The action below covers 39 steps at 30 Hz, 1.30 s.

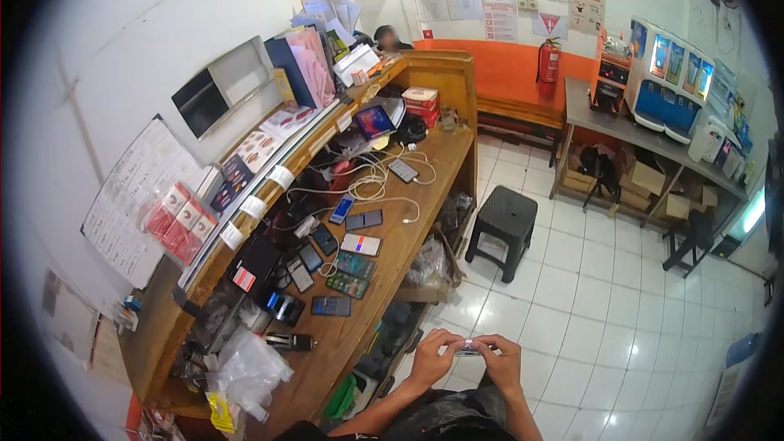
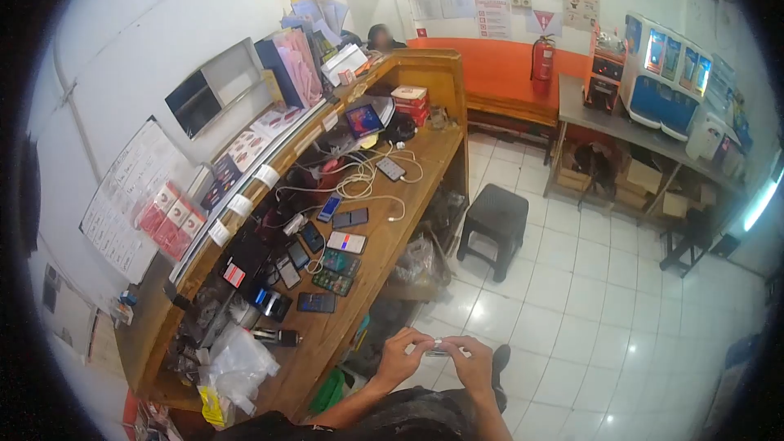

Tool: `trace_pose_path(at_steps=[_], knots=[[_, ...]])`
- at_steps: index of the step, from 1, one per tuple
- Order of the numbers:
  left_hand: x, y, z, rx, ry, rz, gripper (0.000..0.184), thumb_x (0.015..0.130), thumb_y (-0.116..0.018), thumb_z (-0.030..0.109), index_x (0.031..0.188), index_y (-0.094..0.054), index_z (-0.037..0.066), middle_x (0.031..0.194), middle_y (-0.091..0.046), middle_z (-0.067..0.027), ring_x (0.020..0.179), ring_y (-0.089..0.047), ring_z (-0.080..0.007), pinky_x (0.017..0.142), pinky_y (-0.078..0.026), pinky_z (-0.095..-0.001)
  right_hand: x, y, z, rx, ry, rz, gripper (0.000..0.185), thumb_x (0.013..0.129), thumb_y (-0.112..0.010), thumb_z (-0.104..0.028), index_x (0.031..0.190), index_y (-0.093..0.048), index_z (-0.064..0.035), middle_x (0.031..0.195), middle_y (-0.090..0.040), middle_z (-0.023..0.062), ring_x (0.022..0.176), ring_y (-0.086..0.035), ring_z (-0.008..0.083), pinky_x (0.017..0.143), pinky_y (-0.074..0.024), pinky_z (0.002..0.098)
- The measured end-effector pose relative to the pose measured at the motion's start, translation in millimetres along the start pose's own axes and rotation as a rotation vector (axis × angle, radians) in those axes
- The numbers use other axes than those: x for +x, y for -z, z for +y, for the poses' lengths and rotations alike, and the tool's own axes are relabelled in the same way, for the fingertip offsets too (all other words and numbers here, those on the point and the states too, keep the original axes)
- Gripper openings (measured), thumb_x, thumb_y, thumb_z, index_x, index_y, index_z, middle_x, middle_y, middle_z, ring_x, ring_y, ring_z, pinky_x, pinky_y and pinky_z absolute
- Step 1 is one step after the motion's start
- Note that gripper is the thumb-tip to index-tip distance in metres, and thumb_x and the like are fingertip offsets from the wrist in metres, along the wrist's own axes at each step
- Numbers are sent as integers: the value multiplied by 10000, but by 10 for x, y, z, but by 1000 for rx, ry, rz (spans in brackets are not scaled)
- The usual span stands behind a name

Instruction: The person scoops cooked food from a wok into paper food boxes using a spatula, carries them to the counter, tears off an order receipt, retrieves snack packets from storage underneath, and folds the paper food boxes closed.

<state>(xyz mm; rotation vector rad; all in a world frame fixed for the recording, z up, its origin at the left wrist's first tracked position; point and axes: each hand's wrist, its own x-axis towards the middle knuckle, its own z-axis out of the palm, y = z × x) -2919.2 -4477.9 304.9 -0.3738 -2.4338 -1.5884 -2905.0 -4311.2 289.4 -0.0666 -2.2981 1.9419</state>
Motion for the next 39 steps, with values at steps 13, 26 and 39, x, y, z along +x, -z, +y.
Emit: trace_pose_path(at_steps=[13,26,39], knots=[[1941,-1917,369,-86,-68,17,67,835,-709,72,877,-698,21,818,-678,-89,753,-614,-210,686,-484,-326,2091,1921,122,-123,153,-18,97,734,-792,-76,816,-744,-57,776,-689,60,762,-575,154,701,-437,289],[3266,-2801,331,-126,-12,-40,57,839,-677,64,874,-683,19,787,-659,-83,728,-587,-214,677,-473,-328,3557,2797,353,-110,-13,-140,145,696,-826,-152,824,-775,-107,805,-557,19,819,-533,158,728,-417,298],[5069,-2907,-288,-157,43,-58,100,860,-671,99,885,-672,2,789,-632,-94,717,-581,-213,642,-454,-318,5601,2488,419,-193,353,-244,116,760,-757,-61,849,-686,-39,919,-590,72,913,-581,211,827,-457,324]])
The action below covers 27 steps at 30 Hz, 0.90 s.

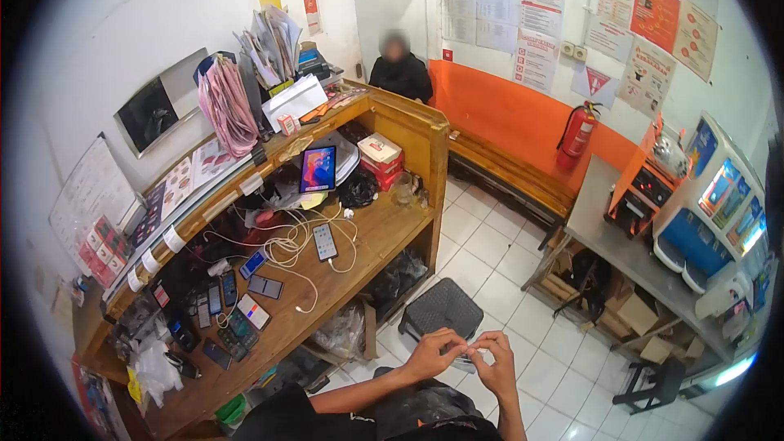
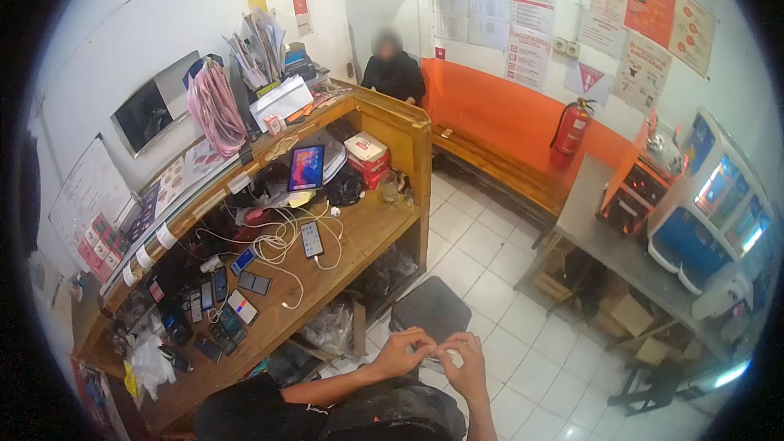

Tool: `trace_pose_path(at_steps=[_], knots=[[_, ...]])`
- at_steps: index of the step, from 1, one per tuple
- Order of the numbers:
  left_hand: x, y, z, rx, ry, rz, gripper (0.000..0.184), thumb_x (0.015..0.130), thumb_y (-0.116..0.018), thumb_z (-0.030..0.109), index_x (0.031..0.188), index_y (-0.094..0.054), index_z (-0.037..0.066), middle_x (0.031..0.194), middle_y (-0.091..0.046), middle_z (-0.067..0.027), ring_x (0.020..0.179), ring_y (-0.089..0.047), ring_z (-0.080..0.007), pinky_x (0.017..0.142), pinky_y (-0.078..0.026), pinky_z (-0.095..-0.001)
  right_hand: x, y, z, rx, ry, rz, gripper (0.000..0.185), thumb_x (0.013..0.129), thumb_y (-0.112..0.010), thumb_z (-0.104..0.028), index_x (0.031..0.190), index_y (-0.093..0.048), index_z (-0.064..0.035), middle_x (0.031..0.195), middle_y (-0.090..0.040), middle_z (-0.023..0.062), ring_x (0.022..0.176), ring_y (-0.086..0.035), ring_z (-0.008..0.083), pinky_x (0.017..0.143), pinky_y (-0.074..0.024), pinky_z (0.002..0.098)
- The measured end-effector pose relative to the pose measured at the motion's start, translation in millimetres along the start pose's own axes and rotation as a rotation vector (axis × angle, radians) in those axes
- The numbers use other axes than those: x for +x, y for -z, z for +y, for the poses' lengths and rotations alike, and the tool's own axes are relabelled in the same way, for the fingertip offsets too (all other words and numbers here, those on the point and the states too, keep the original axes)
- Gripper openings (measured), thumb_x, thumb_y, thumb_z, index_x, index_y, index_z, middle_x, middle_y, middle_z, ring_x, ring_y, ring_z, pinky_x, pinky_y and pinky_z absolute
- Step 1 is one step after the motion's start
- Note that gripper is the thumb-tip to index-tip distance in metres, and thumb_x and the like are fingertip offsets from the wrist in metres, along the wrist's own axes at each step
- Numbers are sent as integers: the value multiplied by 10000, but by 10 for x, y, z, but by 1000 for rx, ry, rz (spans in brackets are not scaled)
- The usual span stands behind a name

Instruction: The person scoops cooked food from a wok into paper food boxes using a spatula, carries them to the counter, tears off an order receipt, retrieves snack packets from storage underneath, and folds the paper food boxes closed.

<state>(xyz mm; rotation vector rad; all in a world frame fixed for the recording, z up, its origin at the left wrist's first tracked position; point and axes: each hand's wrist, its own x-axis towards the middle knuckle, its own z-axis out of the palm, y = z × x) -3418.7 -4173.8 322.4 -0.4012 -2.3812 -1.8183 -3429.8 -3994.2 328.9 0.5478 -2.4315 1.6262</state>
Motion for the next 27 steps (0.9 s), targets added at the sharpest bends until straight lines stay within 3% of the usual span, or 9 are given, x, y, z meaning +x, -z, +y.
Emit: trace_pose_path(at_steps=[5,10,12,14,15,17,20,23,27], knots=[[387,144,-153,6,68,3,113,859,-682,105,898,-680,-1,791,-642,-104,729,-605,-210,677,-475,-321,480,62,256,104,-38,-110,108,755,-752,-47,822,-670,-27,922,-590,80,895,-587,210,826,-458,320],[436,609,-491,150,197,293,115,875,-683,118,878,-687,3,844,-676,-104,794,-643,-210,741,-489,-324,1111,363,849,131,-29,-126,82,786,-728,-53,826,-670,-10,925,-592,83,889,-587,200,824,-460,312],[413,574,-305,197,266,294,111,878,-682,116,884,-687,6,838,-675,-105,792,-642,-212,741,-489,-326,1447,345,899,225,-80,-324,76,824,-704,-69,861,-679,-7,951,-614,94,914,-595,194,825,-466,314],[514,365,-89,11,230,25,128,875,-691,131,915,-680,9,854,-674,-103,814,-651,-211,745,-489,-322,1686,41,912,435,-23,-704,165,860,-713,-175,935,-689,-30,981,-668,86,942,-623,203,846,-471,325],[497,288,-4,12,253,31,128,875,-691,131,915,-680,9,854,-674,-103,814,-651,-211,745,-489,-322,1719,-42,846,449,-36,-717,165,860,-713,-175,935,-689,-30,981,-668,86,942,-623,203,846,-471,325],[510,181,102,38,438,69,179,875,-701,134,1012,-652,29,897,-678,-88,851,-659,-194,776,-492,-320,1847,-169,753,479,-127,-1315,180,904,-674,-165,998,-673,-12,978,-666,82,922,-605,145,832,-467,288],[415,60,147,-137,541,180,255,873,-702,86,1103,-603,40,928,-687,-56,887,-652,-136,826,-497,-308,2032,-240,888,456,-10,-1633,239,921,-669,-233,1022,-670,-16,941,-678,48,890,-601,110,837,-464,275],[475,30,192,-193,627,254,264,866,-701,49,1111,-605,24,925,-687,-43,894,-641,-107,840,-495,-284,2174,-255,986,485,16,-1805,281,944,-624,-311,1046,-671,-54,967,-703,66,929,-626,161,865,-470,332],[617,-105,109,-208,705,267,206,869,-695,73,1065,-659,22,887,-693,-38,877,-634,-106,835,-483,-275,2376,-130,941,334,196,-1726,302,918,-638,-324,1038,-669,-49,913,-708,104,855,-655,214,816,-486,351]])
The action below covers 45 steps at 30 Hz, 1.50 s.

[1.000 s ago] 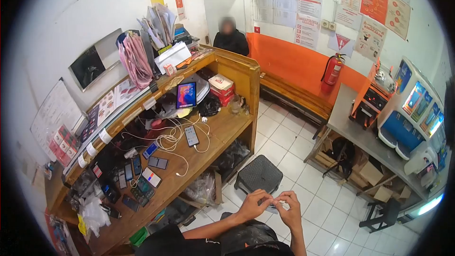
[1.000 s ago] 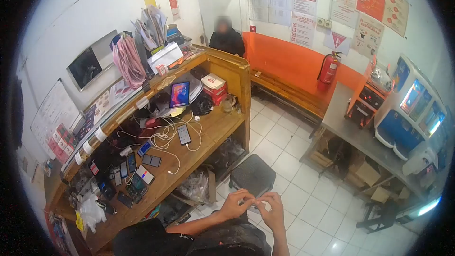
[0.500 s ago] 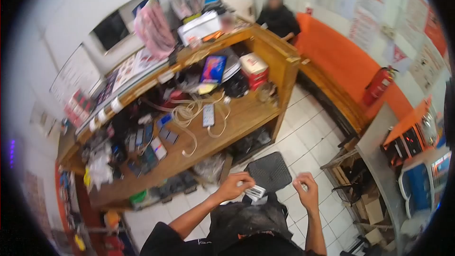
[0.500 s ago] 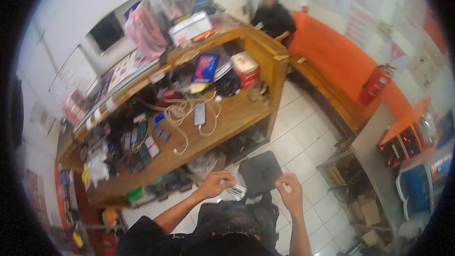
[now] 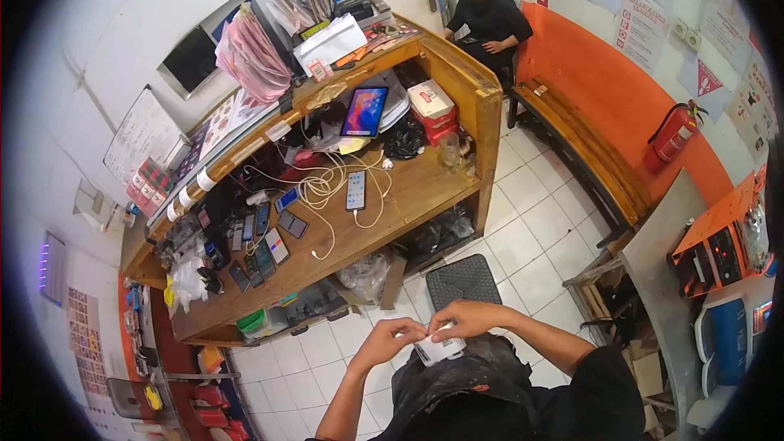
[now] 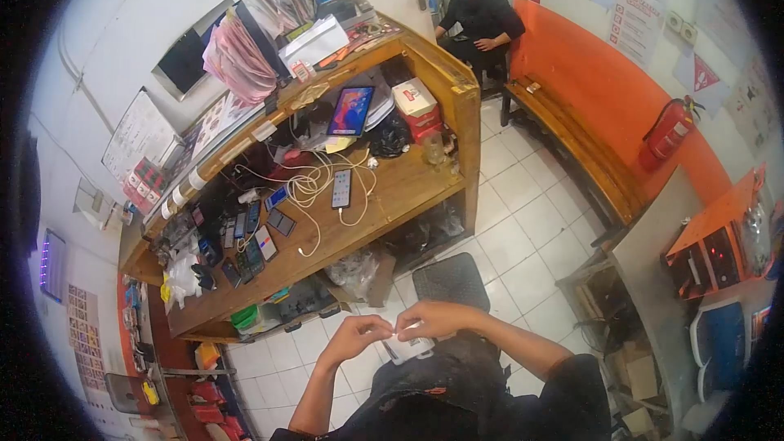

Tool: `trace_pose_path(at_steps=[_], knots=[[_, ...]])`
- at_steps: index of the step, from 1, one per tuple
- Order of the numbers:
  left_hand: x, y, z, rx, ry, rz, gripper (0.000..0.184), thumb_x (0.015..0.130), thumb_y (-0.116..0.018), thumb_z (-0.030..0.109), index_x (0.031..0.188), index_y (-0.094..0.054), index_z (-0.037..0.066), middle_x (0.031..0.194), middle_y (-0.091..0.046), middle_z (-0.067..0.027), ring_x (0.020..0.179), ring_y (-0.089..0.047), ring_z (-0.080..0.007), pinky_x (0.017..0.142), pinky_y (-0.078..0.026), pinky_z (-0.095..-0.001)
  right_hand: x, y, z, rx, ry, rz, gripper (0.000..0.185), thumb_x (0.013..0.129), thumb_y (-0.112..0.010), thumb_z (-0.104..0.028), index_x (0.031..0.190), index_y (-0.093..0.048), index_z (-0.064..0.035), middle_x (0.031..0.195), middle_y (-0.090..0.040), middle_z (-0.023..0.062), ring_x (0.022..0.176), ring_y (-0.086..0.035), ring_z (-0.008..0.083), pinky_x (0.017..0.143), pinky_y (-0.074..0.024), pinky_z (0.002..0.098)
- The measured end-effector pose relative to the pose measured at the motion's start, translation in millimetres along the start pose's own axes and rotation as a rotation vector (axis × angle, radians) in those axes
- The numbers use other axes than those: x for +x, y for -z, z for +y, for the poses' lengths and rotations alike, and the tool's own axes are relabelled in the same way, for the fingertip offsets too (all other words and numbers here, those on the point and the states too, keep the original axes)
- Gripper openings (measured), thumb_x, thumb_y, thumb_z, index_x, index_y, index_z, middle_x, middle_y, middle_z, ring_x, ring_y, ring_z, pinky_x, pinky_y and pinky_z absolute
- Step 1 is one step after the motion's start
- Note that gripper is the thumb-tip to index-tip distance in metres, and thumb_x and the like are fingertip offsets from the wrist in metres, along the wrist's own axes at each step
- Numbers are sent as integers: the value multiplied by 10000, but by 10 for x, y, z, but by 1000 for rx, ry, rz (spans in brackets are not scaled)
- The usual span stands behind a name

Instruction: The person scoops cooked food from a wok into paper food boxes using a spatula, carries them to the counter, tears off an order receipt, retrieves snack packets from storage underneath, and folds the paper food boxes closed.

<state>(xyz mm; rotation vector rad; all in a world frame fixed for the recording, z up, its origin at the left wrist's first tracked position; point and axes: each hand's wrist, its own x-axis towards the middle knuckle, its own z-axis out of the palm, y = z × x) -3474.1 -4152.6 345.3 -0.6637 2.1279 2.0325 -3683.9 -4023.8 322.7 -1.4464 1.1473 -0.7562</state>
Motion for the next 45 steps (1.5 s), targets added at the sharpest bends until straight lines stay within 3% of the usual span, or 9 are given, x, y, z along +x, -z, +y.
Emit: trace_pose_path(at_steps=[3,16,22,24,26,32,37,42,45], knots=[[109,-76,41,123,-13,104,160,876,-699,182,901,-732,27,833,-689,-25,807,-595,-100,758,-453,-274,-80,122,0,-41,28,33,291,921,-627,-303,1040,-667,-41,914,-710,130,887,-673,250,824,-494,359],[308,-274,188,234,-51,110,184,888,-689,198,946,-720,26,798,-666,-34,783,-570,-106,734,-449,-279,-219,180,113,-129,101,198,218,867,-598,-243,943,-623,-41,925,-701,160,977,-664,334,867,-485,416],[167,-206,266,296,-98,134,188,909,-665,207,935,-706,26,801,-679,-42,768,-589,-111,737,-469,-296,-6,212,112,-161,167,70,232,887,-573,-277,943,-633,-60,919,-696,158,848,-659,350,755,-488,421],[46,-113,209,303,-132,126,196,920,-650,214,915,-696,24,803,-680,-59,756,-603,-126,729,-475,-305,133,187,47,-104,133,-76,225,890,-580,-268,904,-635,-51,818,-676,152,744,-646,297,693,-482,391],[-143,-39,229,348,-159,206,204,925,-639,209,913,-681,9,809,-673,-78,764,-607,-142,726,-469,-308,314,86,-75,-40,198,-23,168,845,-609,-207,850,-637,-42,731,-644,135,666,-620,264,633,-469,371],[-800,125,-84,158,-210,559,199,925,-642,195,917,-684,1,800,-647,-59,760,-578,-125,714,-451,-293,1028,-437,-273,-61,244,41,137,803,-615,-168,762,-602,-38,750,-637,127,755,-602,295,750,-449,384],[-1760,410,-652,-58,-143,764,160,946,-615,162,927,-672,14,825,-643,-1,803,-558,-81,741,-442,-259,1878,-1111,-629,83,263,-321,200,939,-605,-189,857,-609,-7,712,-586,30,728,-522,88,697,-440,284],[-2913,782,-1124,-400,-80,829,211,953,-609,216,902,-665,19,800,-638,16,748,-551,-56,686,-444,-236,2841,-1951,-1139,28,206,-545,207,935,-632,-216,891,-635,-14,746,-622,32,734,-542,81,696,-457,283],[-3458,1052,-1335,-303,-41,1019,210,934,-629,197,835,-679,19,741,-630,24,707,-547,-45,638,-433,-219,3435,-2493,-1342,-35,420,-588,182,919,-648,-207,884,-654,-28,765,-645,31,742,-562,84,698,-460,282]])
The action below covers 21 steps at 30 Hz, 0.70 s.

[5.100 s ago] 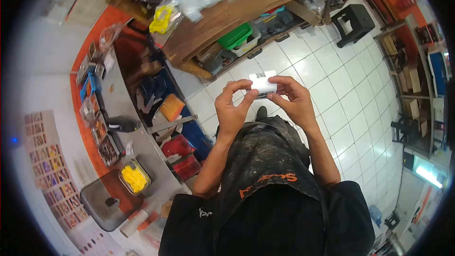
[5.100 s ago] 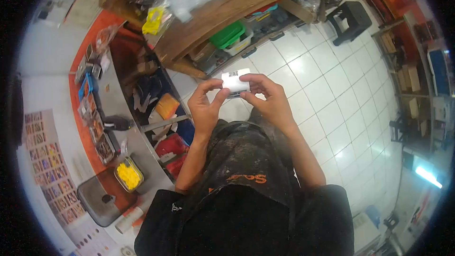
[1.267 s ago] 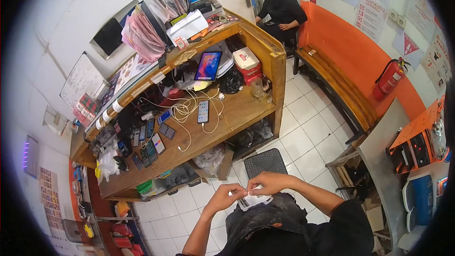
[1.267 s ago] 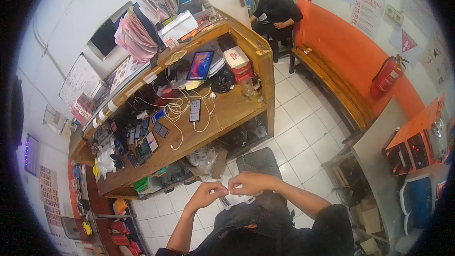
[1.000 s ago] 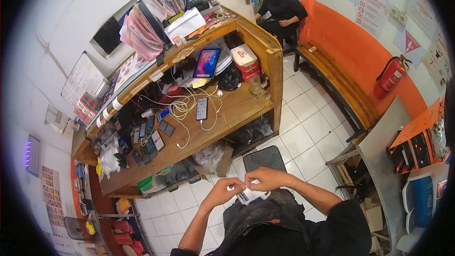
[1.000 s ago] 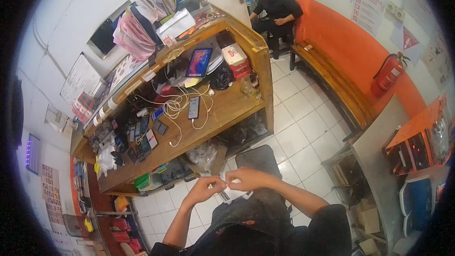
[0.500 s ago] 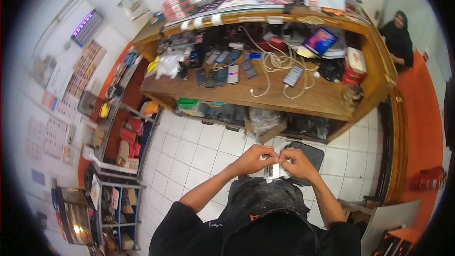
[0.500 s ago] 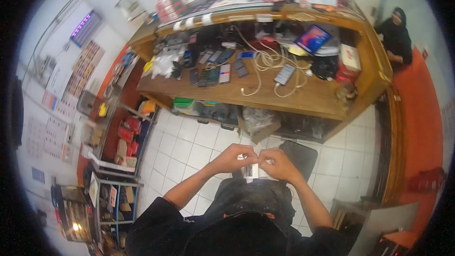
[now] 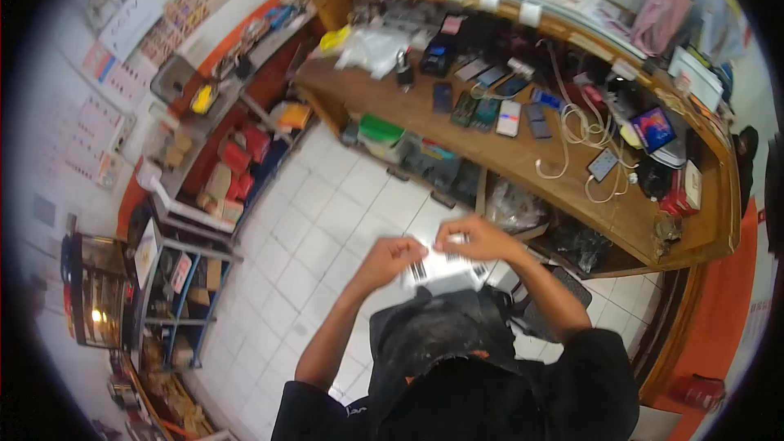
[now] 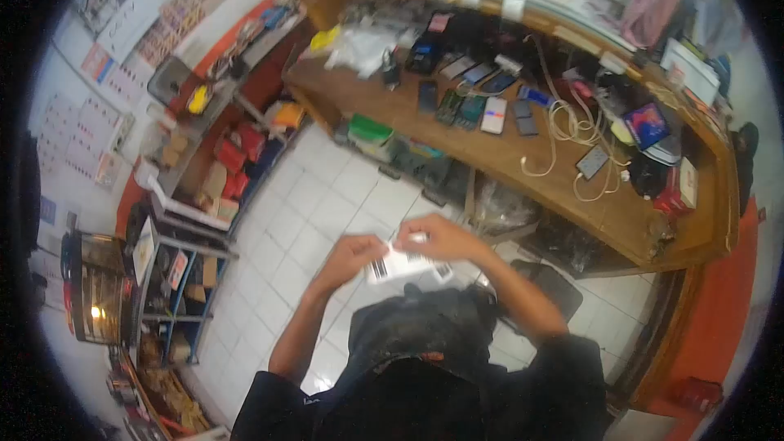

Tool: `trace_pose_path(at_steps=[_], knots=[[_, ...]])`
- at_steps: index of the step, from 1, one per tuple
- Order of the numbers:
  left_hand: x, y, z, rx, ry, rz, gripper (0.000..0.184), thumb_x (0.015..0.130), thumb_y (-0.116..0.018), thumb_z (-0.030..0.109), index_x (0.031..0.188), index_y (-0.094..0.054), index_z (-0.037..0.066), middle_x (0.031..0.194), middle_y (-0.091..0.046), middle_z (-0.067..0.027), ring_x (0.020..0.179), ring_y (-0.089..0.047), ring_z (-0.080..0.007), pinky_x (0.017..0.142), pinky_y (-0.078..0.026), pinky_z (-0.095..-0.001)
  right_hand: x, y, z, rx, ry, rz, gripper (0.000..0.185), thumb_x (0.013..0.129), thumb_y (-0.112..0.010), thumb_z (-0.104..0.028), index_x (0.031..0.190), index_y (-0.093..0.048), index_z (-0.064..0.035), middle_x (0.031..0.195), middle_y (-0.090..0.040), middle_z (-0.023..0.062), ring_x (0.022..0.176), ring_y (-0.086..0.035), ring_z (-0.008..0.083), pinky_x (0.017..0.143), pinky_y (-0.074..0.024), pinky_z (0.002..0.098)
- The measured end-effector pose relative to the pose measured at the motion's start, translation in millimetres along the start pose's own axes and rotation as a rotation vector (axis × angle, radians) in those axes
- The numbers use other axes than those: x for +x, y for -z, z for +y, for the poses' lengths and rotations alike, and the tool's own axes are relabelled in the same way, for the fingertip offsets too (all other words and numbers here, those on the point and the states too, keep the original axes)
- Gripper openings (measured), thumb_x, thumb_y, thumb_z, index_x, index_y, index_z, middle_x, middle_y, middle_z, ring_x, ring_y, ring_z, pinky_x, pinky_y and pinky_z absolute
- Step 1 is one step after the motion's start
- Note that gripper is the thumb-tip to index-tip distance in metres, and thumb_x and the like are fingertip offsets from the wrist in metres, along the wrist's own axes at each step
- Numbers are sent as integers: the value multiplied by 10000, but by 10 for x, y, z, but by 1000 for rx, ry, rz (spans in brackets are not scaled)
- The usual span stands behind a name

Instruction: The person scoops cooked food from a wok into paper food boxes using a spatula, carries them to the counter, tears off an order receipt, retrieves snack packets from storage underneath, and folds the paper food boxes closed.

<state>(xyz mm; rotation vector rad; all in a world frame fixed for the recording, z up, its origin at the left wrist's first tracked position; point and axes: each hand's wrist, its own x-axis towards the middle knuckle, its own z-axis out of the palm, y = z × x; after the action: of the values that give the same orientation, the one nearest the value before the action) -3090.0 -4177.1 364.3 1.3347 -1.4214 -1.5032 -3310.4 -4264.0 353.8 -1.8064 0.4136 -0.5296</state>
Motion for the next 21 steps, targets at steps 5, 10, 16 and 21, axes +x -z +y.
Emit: trace_pose_path(at_steps=[5,10,16,21], knots=[[-50,777,113,-74,-66,243,251,924,-655,222,811,-687,1,699,-638,17,673,-538,-24,594,-425,-210,1046,-108,-112,78,-60,-15,115,883,-680,-126,868,-666,-13,784,-646,-4,754,-559,56,673,-441,239],[231,1335,364,-102,-75,312,257,920,-658,227,819,-692,-7,693,-645,15,636,-538,-27,571,-418,-206,1777,92,-267,120,-105,-20,184,903,-674,-170,813,-644,-13,729,-591,-36,698,-504,30,622,-399,221],[970,1979,524,-29,-115,254,251,914,-661,228,833,-700,-7,681,-647,6,610,-537,-29,549,-412,-205,2458,601,-93,9,-92,38,237,898,-687,-227,815,-659,-7,707,-618,-22,674,-523,37,601,-406,225],[1833,2361,672,17,-183,279,262,915,-657,229,825,-697,-14,656,-634,10,601,-525,-21,533,-398,-208,3023,1252,127,60,-116,77,228,900,-681,-226,813,-659,-16,706,-619,-36,670,-525,29,596,-409,224]])
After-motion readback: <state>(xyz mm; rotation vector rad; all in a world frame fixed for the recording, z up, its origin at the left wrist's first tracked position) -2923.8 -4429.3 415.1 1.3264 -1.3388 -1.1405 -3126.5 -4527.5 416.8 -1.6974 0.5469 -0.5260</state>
